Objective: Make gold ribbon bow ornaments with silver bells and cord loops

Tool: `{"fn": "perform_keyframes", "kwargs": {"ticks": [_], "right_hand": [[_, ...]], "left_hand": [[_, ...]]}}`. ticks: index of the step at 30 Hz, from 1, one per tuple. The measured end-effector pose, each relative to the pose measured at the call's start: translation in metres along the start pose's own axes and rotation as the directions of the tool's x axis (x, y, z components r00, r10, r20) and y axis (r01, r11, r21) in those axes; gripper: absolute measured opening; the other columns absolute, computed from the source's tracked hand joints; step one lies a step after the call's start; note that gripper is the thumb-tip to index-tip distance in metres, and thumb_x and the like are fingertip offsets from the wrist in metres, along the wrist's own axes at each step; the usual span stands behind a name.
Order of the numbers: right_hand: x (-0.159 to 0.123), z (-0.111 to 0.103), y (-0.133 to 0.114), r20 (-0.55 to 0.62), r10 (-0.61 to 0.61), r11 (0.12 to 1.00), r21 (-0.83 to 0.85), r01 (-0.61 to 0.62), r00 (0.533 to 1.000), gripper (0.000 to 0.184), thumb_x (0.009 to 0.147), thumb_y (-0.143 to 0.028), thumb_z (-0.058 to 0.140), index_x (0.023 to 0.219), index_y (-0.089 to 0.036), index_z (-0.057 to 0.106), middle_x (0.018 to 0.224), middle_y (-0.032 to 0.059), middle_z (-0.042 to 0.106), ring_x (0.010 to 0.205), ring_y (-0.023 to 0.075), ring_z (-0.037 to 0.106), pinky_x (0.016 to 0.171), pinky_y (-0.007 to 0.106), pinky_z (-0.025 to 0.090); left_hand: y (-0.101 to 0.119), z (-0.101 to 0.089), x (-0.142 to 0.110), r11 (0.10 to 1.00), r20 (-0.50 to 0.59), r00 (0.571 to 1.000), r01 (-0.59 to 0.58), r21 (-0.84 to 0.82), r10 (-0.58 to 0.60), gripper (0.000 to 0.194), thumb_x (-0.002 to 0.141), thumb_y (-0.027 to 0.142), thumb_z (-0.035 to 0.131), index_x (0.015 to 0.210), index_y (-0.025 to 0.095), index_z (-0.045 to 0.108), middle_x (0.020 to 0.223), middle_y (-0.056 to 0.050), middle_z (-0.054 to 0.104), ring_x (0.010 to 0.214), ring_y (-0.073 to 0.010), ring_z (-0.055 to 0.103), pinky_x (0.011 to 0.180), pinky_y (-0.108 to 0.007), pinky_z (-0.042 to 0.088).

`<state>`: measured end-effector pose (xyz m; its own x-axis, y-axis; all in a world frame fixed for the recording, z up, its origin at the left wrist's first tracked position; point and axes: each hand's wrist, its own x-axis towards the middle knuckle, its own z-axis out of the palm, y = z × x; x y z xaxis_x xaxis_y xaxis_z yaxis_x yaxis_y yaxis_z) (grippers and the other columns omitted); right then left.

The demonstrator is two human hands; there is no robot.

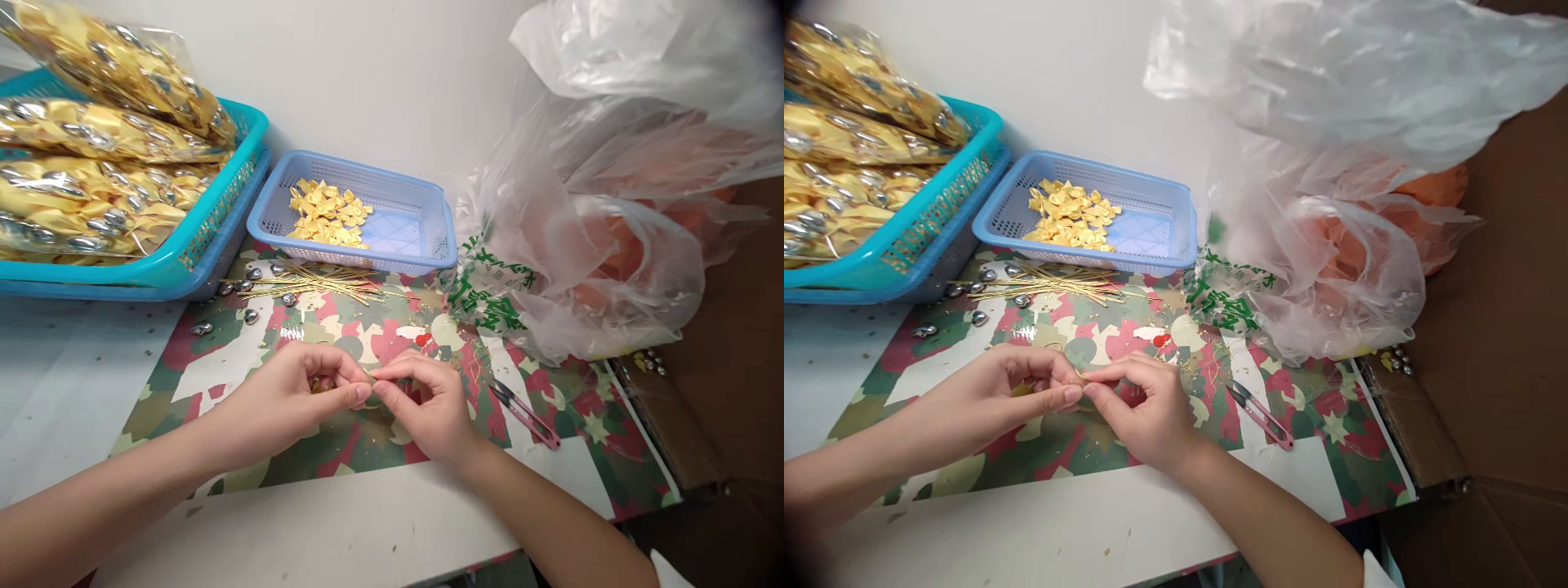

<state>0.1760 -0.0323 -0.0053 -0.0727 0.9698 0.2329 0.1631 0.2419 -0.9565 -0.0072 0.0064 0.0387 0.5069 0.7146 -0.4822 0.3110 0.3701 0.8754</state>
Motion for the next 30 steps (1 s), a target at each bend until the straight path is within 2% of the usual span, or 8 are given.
{"fn": "perform_keyframes", "kwargs": {"ticks": [4, 11, 15, 18, 20, 23, 25, 30], "right_hand": [[-0.002, 0.002, 0.002, -0.002, -0.010, 1.000, -0.021, 0.010, 1.000, 0.011, 0.082, -0.017, 0.070, 0.087, -0.023, 0.078, 0.077, 0.0022, 0.075, 0.061, 0.0132, 0.060, 0.058, 0.028, 0.048], [-0.001, 0.000, 0.000, 0.015, -0.124, 0.992, 0.021, 0.124, 0.992, 0.015, 0.085, -0.015, 0.064, 0.089, -0.020, 0.078, 0.077, 0.0044, 0.075, 0.068, 0.0149, 0.063, 0.066, 0.031, 0.050], [0.000, -0.001, -0.001, 0.029, 0.049, 0.983, 0.173, -0.053, 0.998, 0.010, 0.081, -0.018, 0.070, 0.074, -0.022, 0.076, 0.072, 0.0021, 0.073, 0.064, 0.0136, 0.062, 0.061, 0.028, 0.048], [0.001, -0.002, 0.001, 0.087, 0.199, 0.933, 0.286, -0.216, 0.976, 0.006, 0.076, -0.019, 0.075, 0.071, -0.023, 0.075, 0.070, 0.0002, 0.072, 0.061, 0.0123, 0.060, 0.056, 0.026, 0.046], [0.003, -0.003, 0.001, 0.134, 0.247, 0.893, 0.352, -0.280, 0.960, 0.005, 0.074, -0.021, 0.077, 0.070, -0.023, 0.075, 0.070, -0.0004, 0.072, 0.061, 0.0122, 0.061, 0.057, 0.026, 0.048], [0.006, -0.004, 0.002, 0.166, 0.269, 0.866, 0.390, -0.314, 0.949, 0.004, 0.073, -0.023, 0.078, 0.070, -0.023, 0.076, 0.070, -0.0004, 0.072, 0.064, 0.0129, 0.063, 0.060, 0.026, 0.050], [0.006, -0.004, 0.002, 0.141, 0.270, 0.889, 0.344, -0.302, 0.953, 0.002, 0.073, -0.024, 0.078, 0.072, -0.023, 0.076, 0.072, 0.0001, 0.072, 0.065, 0.0133, 0.063, 0.060, 0.027, 0.049], [0.004, -0.004, 0.000, 0.097, 0.230, 0.945, 0.213, -0.246, 0.968, 0.003, 0.076, -0.024, 0.076, 0.079, -0.024, 0.078, 0.078, 0.0013, 0.073, 0.064, 0.0125, 0.057, 0.057, 0.027, 0.044]], "left_hand": [[-0.001, 0.001, 0.000, 1.000, -0.013, 1.000, 0.014, -0.026, -0.015, 0.020, 0.073, 0.036, 0.076, 0.070, 0.018, 0.068, 0.051, 0.008, 0.046, 0.046, -0.0067, 0.032, 0.043, -0.017, 0.024], [-0.005, 0.000, 0.001, 0.997, 0.018, 1.000, 0.011, -0.083, -0.010, 0.018, 0.072, 0.031, 0.078, 0.073, 0.017, 0.068, 0.057, 0.006, 0.052, 0.049, -0.0063, 0.032, 0.044, -0.016, 0.024], [-0.004, 0.003, 0.000, 0.995, 0.054, 0.998, -0.022, -0.099, 0.027, 0.017, 0.074, 0.029, 0.076, 0.068, 0.016, 0.066, 0.054, 0.007, 0.046, 0.051, -0.0072, 0.033, 0.047, -0.017, 0.026], [-0.003, 0.004, -0.001, 0.995, 0.067, 0.997, -0.018, -0.102, 0.025, 0.017, 0.072, 0.026, 0.077, 0.066, 0.017, 0.065, 0.053, 0.007, 0.046, 0.051, -0.0074, 0.033, 0.046, -0.018, 0.025], [-0.003, 0.004, 0.000, 0.995, 0.070, 0.997, -0.012, -0.101, 0.019, 0.016, 0.072, 0.025, 0.077, 0.066, 0.017, 0.065, 0.053, 0.007, 0.045, 0.051, -0.0074, 0.032, 0.046, -0.018, 0.024], [-0.006, 0.002, 0.003, 0.995, 0.075, 0.997, -0.006, -0.103, 0.014, 0.016, 0.072, 0.025, 0.078, 0.068, 0.016, 0.065, 0.053, 0.008, 0.045, 0.051, -0.0067, 0.031, 0.046, -0.017, 0.023], [-0.008, 0.001, 0.004, 0.993, 0.073, 0.997, -0.004, -0.122, 0.013, 0.018, 0.073, 0.026, 0.078, 0.071, 0.017, 0.063, 0.053, 0.008, 0.046, 0.050, -0.0063, 0.032, 0.046, -0.017, 0.024], [-0.011, 0.000, 0.004, 0.974, 0.082, 0.994, -0.046, -0.221, 0.066, 0.032, 0.080, 0.032, 0.074, 0.083, 0.022, 0.044, 0.059, 0.007, 0.058, 0.052, -0.0072, 0.036, 0.047, -0.016, 0.029]]}}
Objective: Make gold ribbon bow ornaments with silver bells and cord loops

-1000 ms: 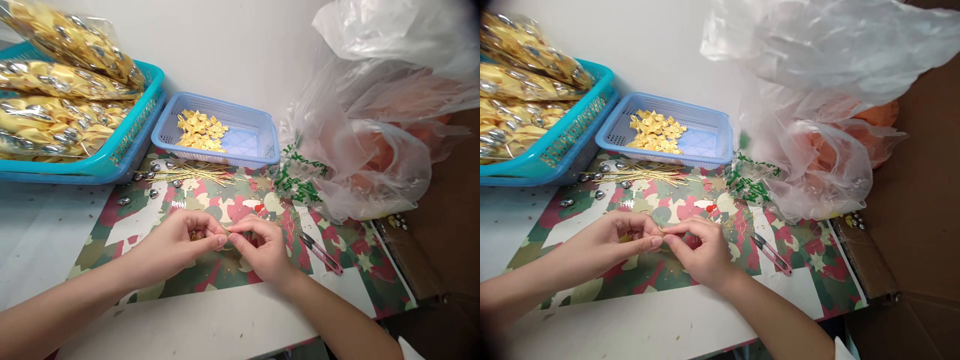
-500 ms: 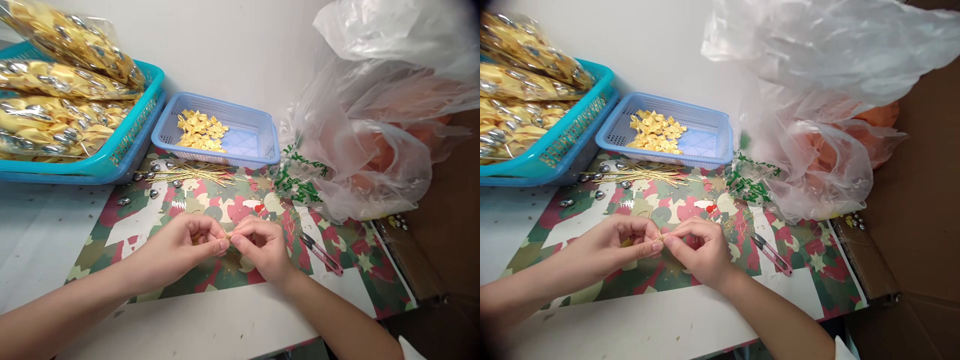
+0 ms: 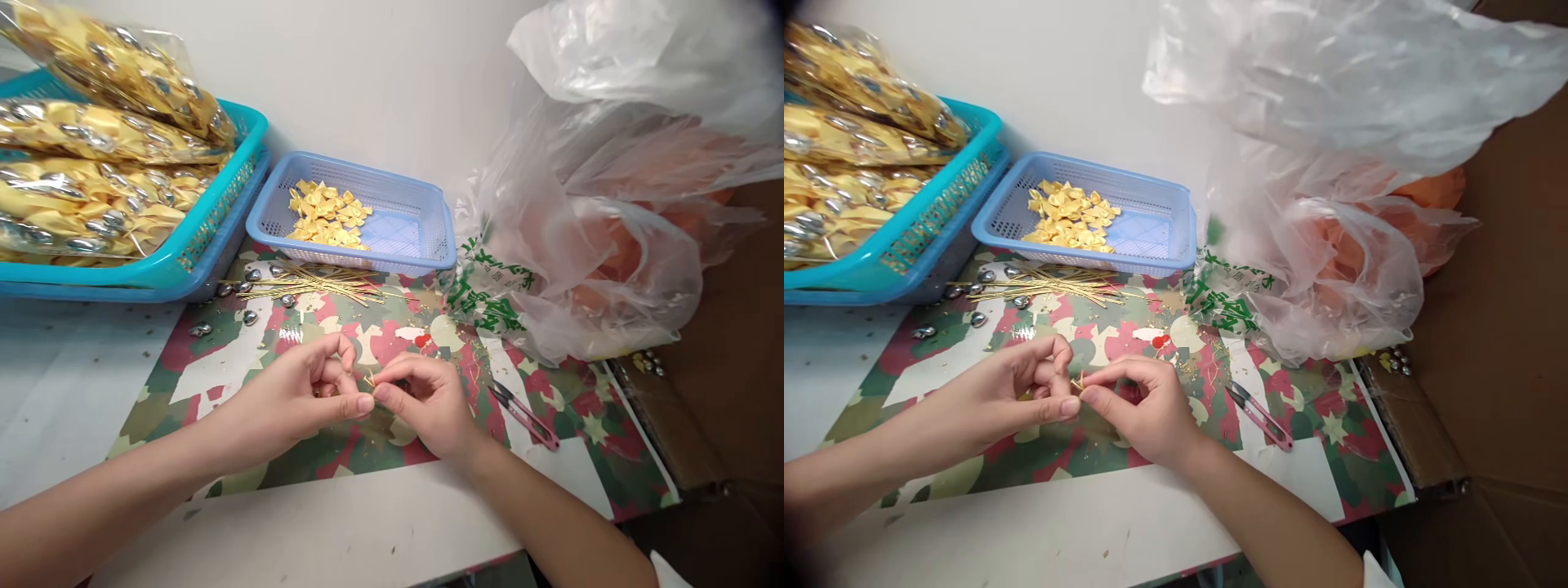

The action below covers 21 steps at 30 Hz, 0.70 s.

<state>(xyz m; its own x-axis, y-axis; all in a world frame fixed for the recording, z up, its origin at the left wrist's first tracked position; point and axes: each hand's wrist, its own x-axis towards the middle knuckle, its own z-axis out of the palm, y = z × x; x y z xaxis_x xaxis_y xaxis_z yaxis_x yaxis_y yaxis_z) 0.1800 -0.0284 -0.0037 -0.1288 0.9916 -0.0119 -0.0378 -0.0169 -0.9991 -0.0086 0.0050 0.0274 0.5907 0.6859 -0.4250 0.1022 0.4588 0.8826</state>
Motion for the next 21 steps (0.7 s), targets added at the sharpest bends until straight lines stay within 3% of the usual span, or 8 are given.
{"fn": "perform_keyframes", "kwargs": {"ticks": [11, 21], "right_hand": [[-0.0022, -0.0014, -0.0035, 0.050, 0.022, 0.999, -0.047, -0.020, 0.999, 0.003, 0.077, -0.022, 0.071, 0.078, -0.022, 0.074, 0.076, 0.0009, 0.070, 0.065, 0.0128, 0.056, 0.057, 0.026, 0.043], [-0.0017, -0.0019, -0.0051, 0.081, 0.078, 0.996, -0.055, -0.074, 0.994, 0.013, 0.079, -0.030, 0.068, 0.071, -0.020, 0.064, 0.064, -0.0009, 0.058, 0.062, 0.0133, 0.051, 0.054, 0.025, 0.041]], "left_hand": [[0.0021, -0.0032, -0.0006, 0.994, 0.047, 0.998, -0.056, 0.089, 0.052, 0.034, 0.084, 0.037, 0.071, 0.080, 0.022, 0.040, 0.068, 0.005, 0.058, 0.058, -0.0090, 0.039, 0.050, -0.019, 0.030], [0.0097, 0.0020, -0.0044, 0.933, -0.040, 0.979, -0.177, 0.313, 0.199, 0.027, 0.087, 0.034, 0.065, 0.075, 0.021, 0.044, 0.068, 0.004, 0.057, 0.062, -0.0109, 0.048, 0.054, -0.020, 0.041]]}}
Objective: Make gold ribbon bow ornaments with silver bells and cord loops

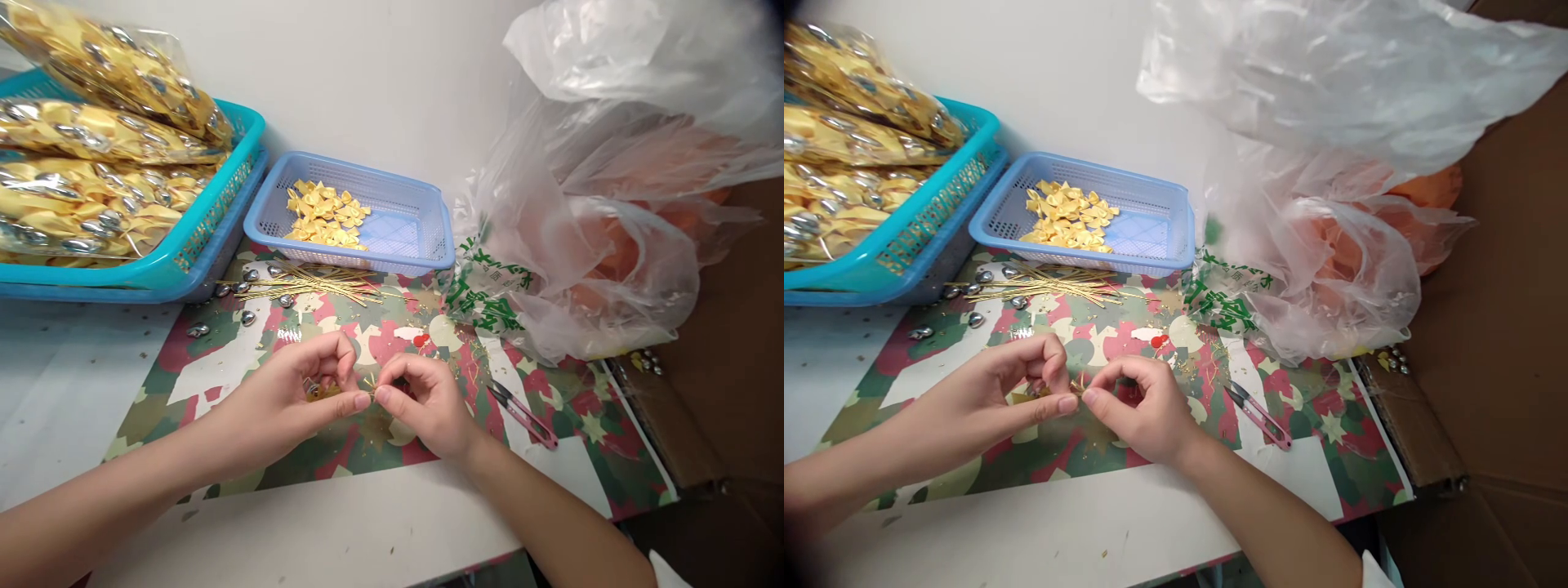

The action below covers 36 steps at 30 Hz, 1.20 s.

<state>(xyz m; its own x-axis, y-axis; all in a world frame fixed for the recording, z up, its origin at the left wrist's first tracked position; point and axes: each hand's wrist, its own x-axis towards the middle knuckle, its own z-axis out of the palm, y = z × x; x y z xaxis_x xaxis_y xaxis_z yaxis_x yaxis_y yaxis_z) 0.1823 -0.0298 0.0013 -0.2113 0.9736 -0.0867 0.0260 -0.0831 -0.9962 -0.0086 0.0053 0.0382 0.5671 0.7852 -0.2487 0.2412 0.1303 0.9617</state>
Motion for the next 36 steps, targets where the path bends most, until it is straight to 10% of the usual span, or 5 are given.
{"fn": "perform_keyframes", "kwargs": {"ticks": [17, 36], "right_hand": [[0.0004, 0.0020, -0.0019, -0.009, -0.248, 0.961, -0.132, 0.245, 0.969, 0.007, 0.084, -0.020, 0.067, 0.079, -0.023, 0.068, 0.081, 0.0019, 0.069, 0.077, 0.0165, 0.061, 0.071, 0.032, 0.050], [0.0019, 0.0031, 0.0055, -0.077, -0.043, 0.995, 0.086, 0.050, 0.996, 0.017, 0.087, -0.040, 0.065, 0.084, -0.023, 0.063, 0.082, 0.0007, 0.066, 0.074, 0.0135, 0.060, 0.066, 0.026, 0.049]], "left_hand": [[-0.0043, 0.0000, 0.0007, 0.941, -0.064, 0.993, -0.075, 0.329, 0.101, 0.024, 0.086, 0.036, 0.064, 0.070, 0.020, 0.056, 0.067, 0.003, 0.058, 0.059, -0.0118, 0.051, 0.054, -0.022, 0.040], [-0.0052, -0.0014, 0.0002, 0.956, -0.041, 0.996, -0.067, 0.286, 0.082, 0.018, 0.086, 0.036, 0.065, 0.077, 0.021, 0.063, 0.071, 0.001, 0.065, 0.065, -0.0150, 0.060, 0.059, -0.024, 0.047]]}}
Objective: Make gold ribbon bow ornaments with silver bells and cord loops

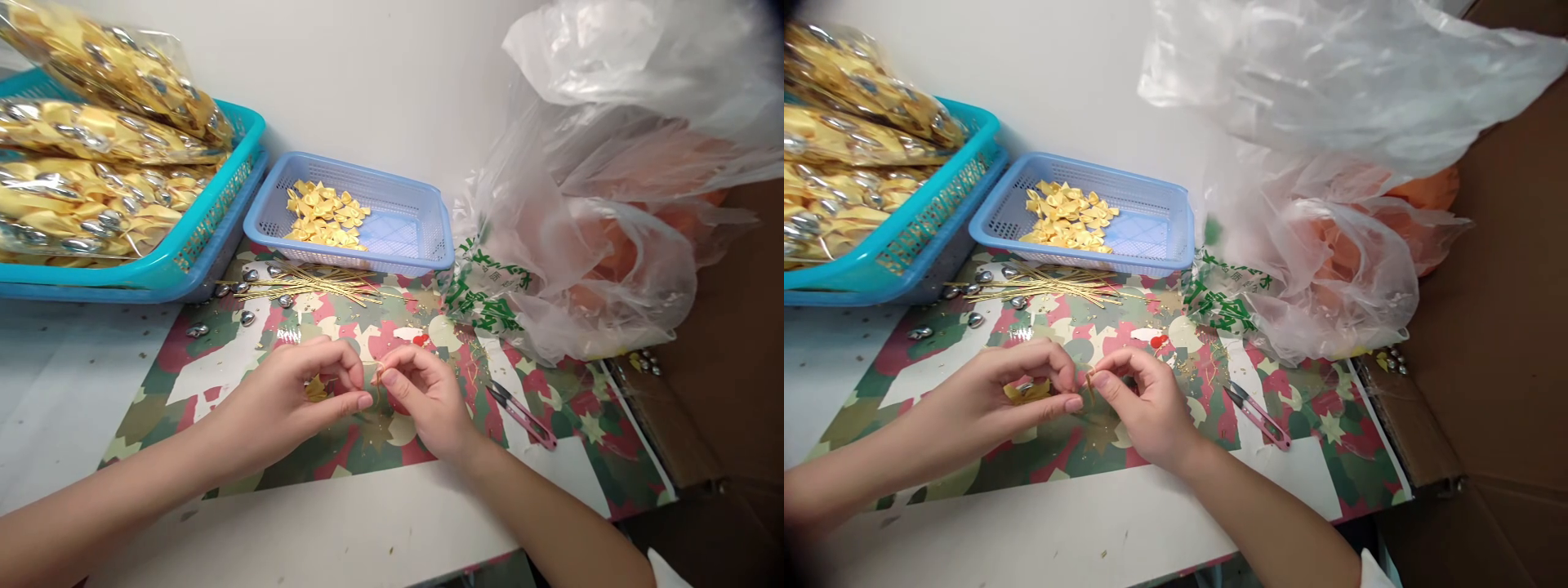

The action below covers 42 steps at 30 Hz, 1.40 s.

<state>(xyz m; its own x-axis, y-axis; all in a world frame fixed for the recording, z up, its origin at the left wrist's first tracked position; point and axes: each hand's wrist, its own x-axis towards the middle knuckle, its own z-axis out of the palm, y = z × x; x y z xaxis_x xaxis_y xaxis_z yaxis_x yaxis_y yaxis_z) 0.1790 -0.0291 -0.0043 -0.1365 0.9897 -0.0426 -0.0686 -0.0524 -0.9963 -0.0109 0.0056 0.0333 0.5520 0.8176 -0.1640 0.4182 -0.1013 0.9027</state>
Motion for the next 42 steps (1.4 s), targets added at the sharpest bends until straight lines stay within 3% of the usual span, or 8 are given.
{"fn": "perform_keyframes", "kwargs": {"ticks": [6, 10, 14, 21, 32, 42], "right_hand": [[-0.0030, 0.0013, 0.0014, 0.031, -0.074, 0.996, -0.043, 0.075, 0.997, 0.018, 0.091, -0.040, 0.062, 0.084, -0.023, 0.062, 0.086, 0.0019, 0.064, 0.073, 0.0137, 0.058, 0.061, 0.026, 0.045], [-0.0047, 0.0030, 0.0007, 0.069, -0.132, 0.988, -0.071, 0.137, 0.989, 0.016, 0.093, -0.036, 0.061, 0.083, -0.023, 0.063, 0.085, 0.0020, 0.064, 0.077, 0.0147, 0.058, 0.065, 0.027, 0.046], [-0.0048, 0.0039, 0.0015, 0.058, -0.133, 0.989, -0.061, 0.137, 0.989, 0.013, 0.092, -0.032, 0.062, 0.083, -0.023, 0.064, 0.085, 0.0017, 0.066, 0.076, 0.0145, 0.058, 0.067, 0.028, 0.046], [-0.0043, 0.0039, 0.0030, 0.035, -0.175, 0.982, -0.065, 0.177, 0.984, 0.011, 0.093, -0.031, 0.062, 0.084, -0.024, 0.063, 0.087, 0.0020, 0.063, 0.082, 0.0158, 0.059, 0.069, 0.028, 0.047], [-0.0050, 0.0056, -0.0003, 0.082, -0.274, 0.957, -0.075, 0.280, 0.958, 0.012, 0.097, -0.022, 0.051, 0.086, -0.023, 0.055, 0.088, 0.0021, 0.056, 0.086, 0.0159, 0.054, 0.075, 0.030, 0.044], [-0.0064, 0.0058, -0.0031, 0.101, -0.407, 0.888, -0.188, 0.419, 0.908, 0.013, 0.096, -0.014, 0.048, 0.086, -0.022, 0.051, 0.086, 0.0012, 0.055, 0.086, 0.0151, 0.054, 0.077, 0.030, 0.043]], "left_hand": [[0.0049, -0.0004, 0.0008, 0.998, 0.016, 1.000, -0.027, 0.050, 0.026, 0.024, 0.088, 0.043, 0.061, 0.078, 0.022, 0.067, 0.074, -0.001, 0.067, 0.068, -0.0167, 0.060, 0.062, -0.026, 0.046], [0.0063, -0.0003, 0.0001, 0.989, 0.018, 0.999, -0.032, 0.143, 0.029, 0.035, 0.090, 0.050, 0.054, 0.074, 0.022, 0.069, 0.071, -0.001, 0.066, 0.068, -0.0180, 0.056, 0.063, -0.028, 0.042], [0.0044, 0.0006, -0.0017, 0.988, 0.038, 0.999, -0.009, 0.154, 0.003, 0.033, 0.091, 0.047, 0.054, 0.074, 0.022, 0.068, 0.074, -0.002, 0.065, 0.075, -0.0195, 0.057, 0.067, -0.029, 0.042], [0.0075, 0.0001, -0.0018, 0.998, 0.047, 0.998, 0.052, 0.023, -0.053, 0.031, 0.091, 0.043, 0.051, 0.072, 0.021, 0.061, 0.075, 0.000, 0.059, 0.069, -0.0167, 0.054, 0.063, -0.027, 0.042], [0.0071, 0.0018, 0.0003, 0.988, 0.089, 0.995, 0.054, -0.143, -0.041, 0.032, 0.091, 0.040, 0.052, 0.068, 0.019, 0.056, 0.067, 0.003, 0.053, 0.063, -0.0133, 0.047, 0.057, -0.024, 0.039], [0.0074, 0.0040, -0.0008, 0.988, 0.038, 0.999, 0.010, -0.153, -0.005, 0.026, 0.086, 0.030, 0.055, 0.062, 0.019, 0.054, 0.065, 0.003, 0.054, 0.060, -0.0114, 0.047, 0.054, -0.021, 0.039]]}}
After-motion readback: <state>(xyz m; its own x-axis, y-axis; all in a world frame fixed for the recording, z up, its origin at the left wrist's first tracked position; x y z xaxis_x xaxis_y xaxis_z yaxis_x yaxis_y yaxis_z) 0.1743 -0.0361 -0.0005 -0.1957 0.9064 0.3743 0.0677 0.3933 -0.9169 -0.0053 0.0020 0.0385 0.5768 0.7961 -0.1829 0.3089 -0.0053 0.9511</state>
